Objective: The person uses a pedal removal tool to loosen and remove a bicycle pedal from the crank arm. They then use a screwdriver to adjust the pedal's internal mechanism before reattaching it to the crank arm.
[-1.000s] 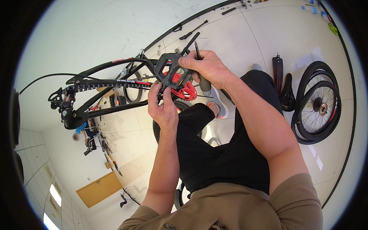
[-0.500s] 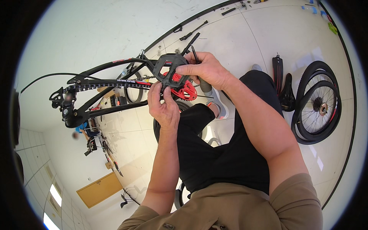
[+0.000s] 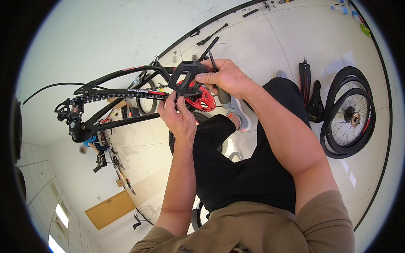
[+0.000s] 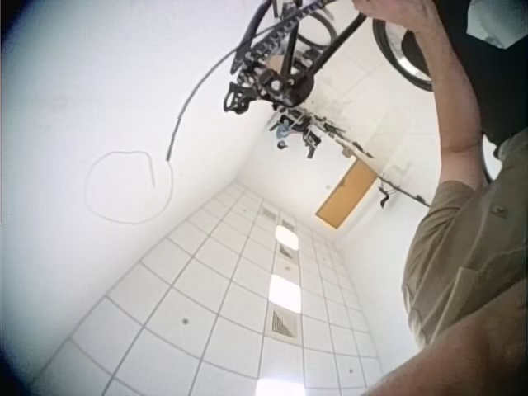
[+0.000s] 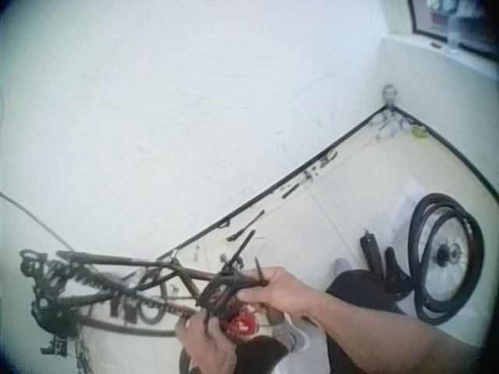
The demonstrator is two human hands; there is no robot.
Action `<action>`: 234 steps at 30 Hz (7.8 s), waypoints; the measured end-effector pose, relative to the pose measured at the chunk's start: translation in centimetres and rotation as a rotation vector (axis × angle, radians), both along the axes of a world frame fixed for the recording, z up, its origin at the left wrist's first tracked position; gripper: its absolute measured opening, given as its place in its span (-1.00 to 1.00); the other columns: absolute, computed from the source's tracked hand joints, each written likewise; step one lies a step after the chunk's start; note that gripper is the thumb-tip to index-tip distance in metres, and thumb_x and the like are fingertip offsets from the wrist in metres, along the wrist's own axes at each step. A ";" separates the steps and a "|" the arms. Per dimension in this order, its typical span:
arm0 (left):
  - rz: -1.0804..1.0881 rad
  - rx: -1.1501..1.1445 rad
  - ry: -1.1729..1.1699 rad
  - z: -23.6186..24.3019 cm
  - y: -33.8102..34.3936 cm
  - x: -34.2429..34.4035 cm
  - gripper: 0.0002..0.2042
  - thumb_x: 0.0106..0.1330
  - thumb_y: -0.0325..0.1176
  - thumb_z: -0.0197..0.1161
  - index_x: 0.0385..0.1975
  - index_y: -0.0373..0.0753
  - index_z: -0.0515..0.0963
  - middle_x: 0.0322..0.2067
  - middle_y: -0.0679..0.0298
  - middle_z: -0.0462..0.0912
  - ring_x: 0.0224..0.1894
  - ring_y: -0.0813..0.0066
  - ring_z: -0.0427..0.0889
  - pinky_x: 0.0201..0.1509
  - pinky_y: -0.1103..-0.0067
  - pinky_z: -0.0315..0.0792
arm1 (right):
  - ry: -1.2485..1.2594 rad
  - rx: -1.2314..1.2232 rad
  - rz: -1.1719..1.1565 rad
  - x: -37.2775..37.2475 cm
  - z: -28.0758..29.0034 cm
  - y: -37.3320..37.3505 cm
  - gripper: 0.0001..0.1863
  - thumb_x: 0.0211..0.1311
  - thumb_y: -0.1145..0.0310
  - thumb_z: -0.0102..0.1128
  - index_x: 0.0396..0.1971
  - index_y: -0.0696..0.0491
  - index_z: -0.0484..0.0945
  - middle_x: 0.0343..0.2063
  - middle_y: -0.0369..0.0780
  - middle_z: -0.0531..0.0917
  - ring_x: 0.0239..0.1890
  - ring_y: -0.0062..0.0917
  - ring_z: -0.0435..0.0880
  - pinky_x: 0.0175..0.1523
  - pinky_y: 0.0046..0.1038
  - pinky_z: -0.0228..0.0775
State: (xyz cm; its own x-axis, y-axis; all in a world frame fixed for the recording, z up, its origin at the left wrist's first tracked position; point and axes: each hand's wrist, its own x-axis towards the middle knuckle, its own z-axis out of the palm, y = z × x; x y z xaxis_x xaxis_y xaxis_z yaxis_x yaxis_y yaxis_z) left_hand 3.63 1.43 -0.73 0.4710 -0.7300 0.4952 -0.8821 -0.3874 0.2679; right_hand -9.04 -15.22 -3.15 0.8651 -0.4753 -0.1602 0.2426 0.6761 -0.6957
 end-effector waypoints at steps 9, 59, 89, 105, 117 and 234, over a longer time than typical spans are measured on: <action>0.123 0.002 0.022 0.7 0.5 -1.4 -0.51 0.22 -0.35 0.47 0.16 -0.26 0.54 -0.07 0.02 0.58 0.20 0.02 0.35 0.23 0.22 0.33 | 0.021 0.014 0.008 -0.2 0.1 -0.1 -0.76 0.22 0.45 0.38 -0.15 0.21 0.65 -0.54 -0.26 0.61 -0.58 -0.63 0.47 -0.42 -0.58 0.32; -0.224 -0.324 0.614 -0.4 -0.2 0.8 -0.74 0.31 -0.69 0.30 -0.01 -0.46 0.54 -0.14 0.17 0.58 -0.16 0.48 0.66 -0.10 0.59 0.62 | 0.075 -0.084 0.019 -0.2 -0.2 -0.3 -0.59 0.32 0.30 0.36 0.10 0.14 0.61 -0.39 -0.32 0.66 -0.47 -0.72 0.54 -0.47 -0.65 0.35; -0.187 -0.245 0.499 -1.4 -0.2 0.8 -0.80 0.46 -0.54 0.18 0.02 -0.41 0.43 -0.14 0.21 0.56 -0.22 0.60 0.58 -0.12 0.64 0.54 | -0.011 -0.009 0.043 -0.2 0.0 -0.3 -0.57 0.40 0.07 0.26 -0.06 0.17 0.62 -0.32 -0.17 0.76 -0.53 -0.67 0.53 -0.50 -0.59 0.32; -0.210 -0.205 0.356 -1.5 -0.3 0.9 -0.79 0.45 -0.56 0.19 0.03 -0.40 0.46 -0.13 0.22 0.58 -0.22 0.59 0.59 -0.08 0.64 0.53 | -0.023 -0.046 0.056 -0.5 -0.1 -0.5 -0.62 0.41 0.13 0.24 -0.03 0.15 0.62 -0.30 -0.16 0.76 -0.54 -0.67 0.51 -0.50 -0.61 0.32; -0.247 -0.343 0.595 -1.4 -0.6 -0.5 -0.74 0.46 -0.58 0.15 0.08 -0.41 0.38 -0.10 0.13 0.60 -0.14 0.53 0.62 0.00 0.58 0.56 | 0.002 -0.014 0.061 -0.4 0.1 -0.5 -0.60 0.42 0.09 0.23 -0.02 0.14 0.62 -0.30 -0.16 0.76 -0.54 -0.68 0.52 -0.50 -0.61 0.33; -0.218 -0.408 0.614 -3.0 -1.6 -1.2 -0.68 0.57 -0.37 0.04 0.18 -0.40 0.29 -0.05 0.08 0.57 -0.15 0.49 0.60 -0.05 0.58 0.54 | -0.052 0.132 0.113 -0.5 0.1 -0.6 -0.61 0.44 0.11 0.21 -0.09 0.19 0.60 -0.24 -0.07 0.73 -0.60 -0.60 0.45 -0.51 -0.59 0.31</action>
State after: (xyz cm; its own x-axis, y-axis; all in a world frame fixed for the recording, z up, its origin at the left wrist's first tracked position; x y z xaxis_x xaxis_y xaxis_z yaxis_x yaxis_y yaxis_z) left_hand 2.38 -0.14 -3.74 0.6151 -0.6532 0.4416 -0.5742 0.0126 0.8186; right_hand -9.55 -15.81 -3.02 0.9204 -0.3529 -0.1683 0.1936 0.7854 -0.5880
